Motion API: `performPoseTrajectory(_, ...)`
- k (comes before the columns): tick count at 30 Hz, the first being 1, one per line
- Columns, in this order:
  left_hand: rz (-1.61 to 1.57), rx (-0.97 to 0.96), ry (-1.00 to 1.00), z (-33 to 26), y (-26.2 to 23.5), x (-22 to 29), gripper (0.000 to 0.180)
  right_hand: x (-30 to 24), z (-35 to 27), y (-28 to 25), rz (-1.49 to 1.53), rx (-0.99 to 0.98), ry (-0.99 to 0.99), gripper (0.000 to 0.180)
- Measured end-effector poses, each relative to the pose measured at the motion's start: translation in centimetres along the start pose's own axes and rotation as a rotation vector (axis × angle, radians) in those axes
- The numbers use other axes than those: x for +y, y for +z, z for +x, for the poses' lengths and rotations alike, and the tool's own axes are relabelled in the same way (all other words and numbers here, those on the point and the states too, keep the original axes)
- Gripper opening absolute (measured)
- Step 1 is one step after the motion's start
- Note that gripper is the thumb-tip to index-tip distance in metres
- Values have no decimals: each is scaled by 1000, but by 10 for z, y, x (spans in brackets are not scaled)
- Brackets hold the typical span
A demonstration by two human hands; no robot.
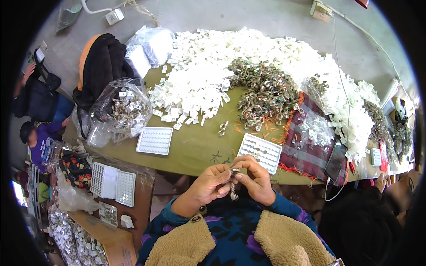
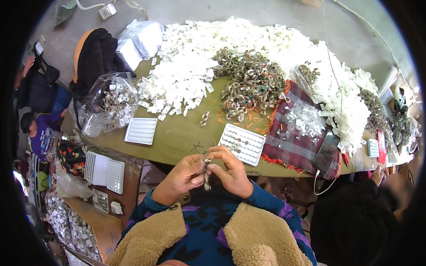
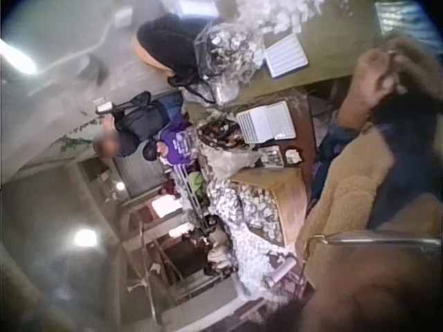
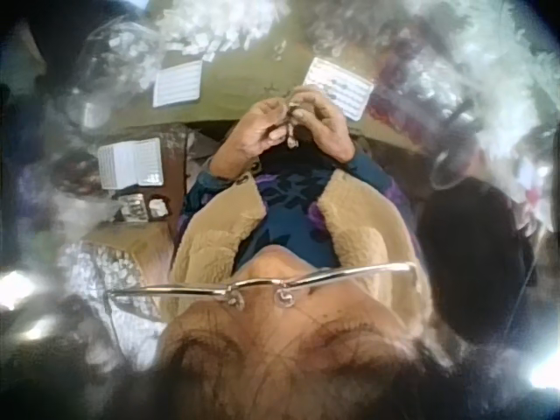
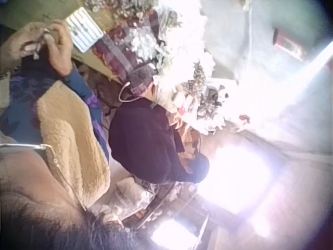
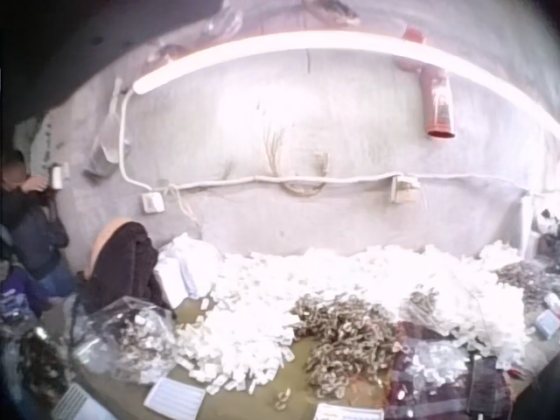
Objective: The person repeatedly picks small white plastic housings and metal key blanks from a table, inserts the metal piece into the housing, and places the assembled unit into a white tray. The process is repeated continuously throughout the clip.
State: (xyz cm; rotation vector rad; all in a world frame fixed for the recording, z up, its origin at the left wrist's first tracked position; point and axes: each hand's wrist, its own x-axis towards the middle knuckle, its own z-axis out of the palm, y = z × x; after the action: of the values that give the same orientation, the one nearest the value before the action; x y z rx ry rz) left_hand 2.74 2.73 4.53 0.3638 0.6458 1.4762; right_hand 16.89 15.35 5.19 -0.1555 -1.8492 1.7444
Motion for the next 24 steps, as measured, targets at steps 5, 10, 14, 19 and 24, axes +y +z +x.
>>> performPoseTrajectory(5, 59, 61, 4, 10, 13, -1, 30, 2, -3, -5, 445, 95, 13, 13)
performPoseTrajectory(10, 747, 489, 71, 31, 2, 28, 17, -4, -3, -40, 670, 164, -39, 15)
performPoseTrajectory(14, 1650, 875, 591, 66, -29, 56, 23, -5, -17, -58, 523, 187, 177, 14)
performPoseTrajectory(19, 1993, 1069, 717, 98, -67, 56, 18, -2, -29, -60, 291, 172, 476, 13)
performPoseTrajectory(24, 2028, 1027, 579, 101, -81, 54, 10, -2, -27, -64, 231, 165, 427, 10)
